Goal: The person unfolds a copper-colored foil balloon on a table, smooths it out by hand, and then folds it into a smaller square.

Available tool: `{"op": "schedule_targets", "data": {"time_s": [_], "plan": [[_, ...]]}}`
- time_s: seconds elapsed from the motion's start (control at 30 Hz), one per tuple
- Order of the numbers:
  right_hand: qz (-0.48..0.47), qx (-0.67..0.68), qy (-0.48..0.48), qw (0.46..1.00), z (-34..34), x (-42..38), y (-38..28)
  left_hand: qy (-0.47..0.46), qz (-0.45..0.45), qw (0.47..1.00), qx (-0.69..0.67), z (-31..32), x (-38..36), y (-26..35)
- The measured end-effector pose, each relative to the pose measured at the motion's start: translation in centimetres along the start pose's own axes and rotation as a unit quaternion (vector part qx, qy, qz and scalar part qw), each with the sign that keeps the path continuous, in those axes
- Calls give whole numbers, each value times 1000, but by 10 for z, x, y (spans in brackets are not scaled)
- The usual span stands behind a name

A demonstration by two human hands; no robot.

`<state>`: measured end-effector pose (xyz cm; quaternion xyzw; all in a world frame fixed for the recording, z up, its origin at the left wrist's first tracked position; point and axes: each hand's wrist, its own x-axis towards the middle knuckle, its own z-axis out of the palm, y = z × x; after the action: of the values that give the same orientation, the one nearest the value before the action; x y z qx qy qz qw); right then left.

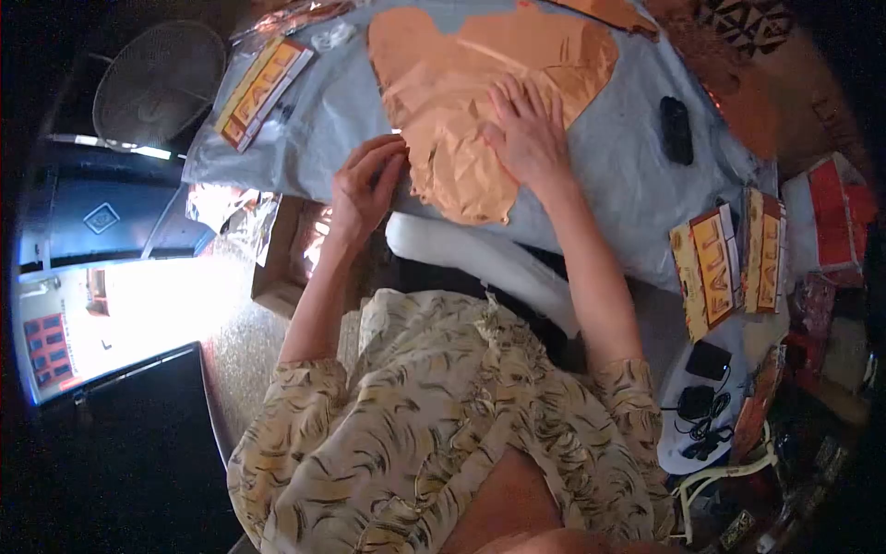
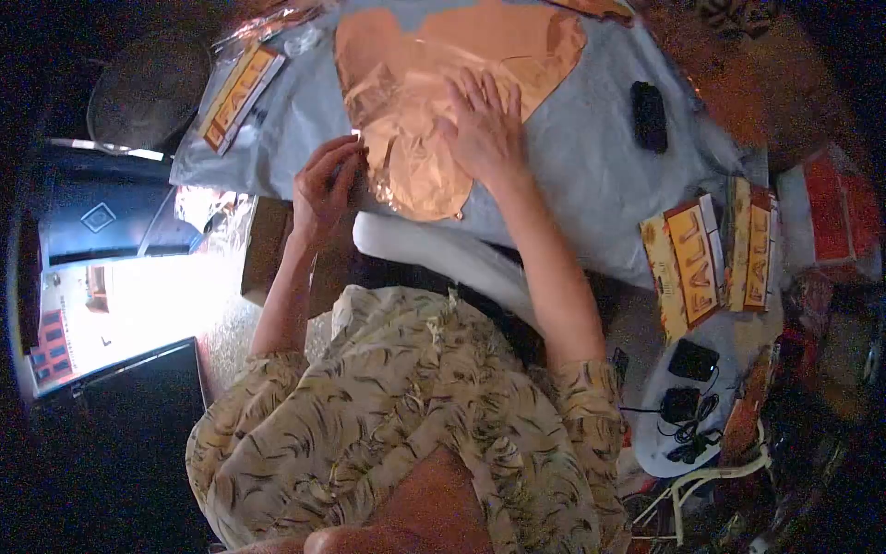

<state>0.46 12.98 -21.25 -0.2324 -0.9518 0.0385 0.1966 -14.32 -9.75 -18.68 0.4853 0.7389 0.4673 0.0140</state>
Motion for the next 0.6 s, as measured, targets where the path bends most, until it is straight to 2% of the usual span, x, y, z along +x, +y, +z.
{"op": "schedule_targets", "data": {"time_s": [0.1,0.23,0.37,0.43,0.6], "plan": [[1,10,6,1000,-1,2,-1,6,27,999,35,-5,-10,-6],[0,-5,-24,1000,-3,2,-1,18,-20,1000,3,-15,-24,-7],[-13,3,-5,1000,1,1,2,17,-13,1000,-10,-21,-42,-7],[-17,-8,-7,1000,5,1,4,0,97,991,93,-23,-46,-6],[-39,-56,-26,997,1,9,4,-24,136,982,128,-20,-48,-7]]}}
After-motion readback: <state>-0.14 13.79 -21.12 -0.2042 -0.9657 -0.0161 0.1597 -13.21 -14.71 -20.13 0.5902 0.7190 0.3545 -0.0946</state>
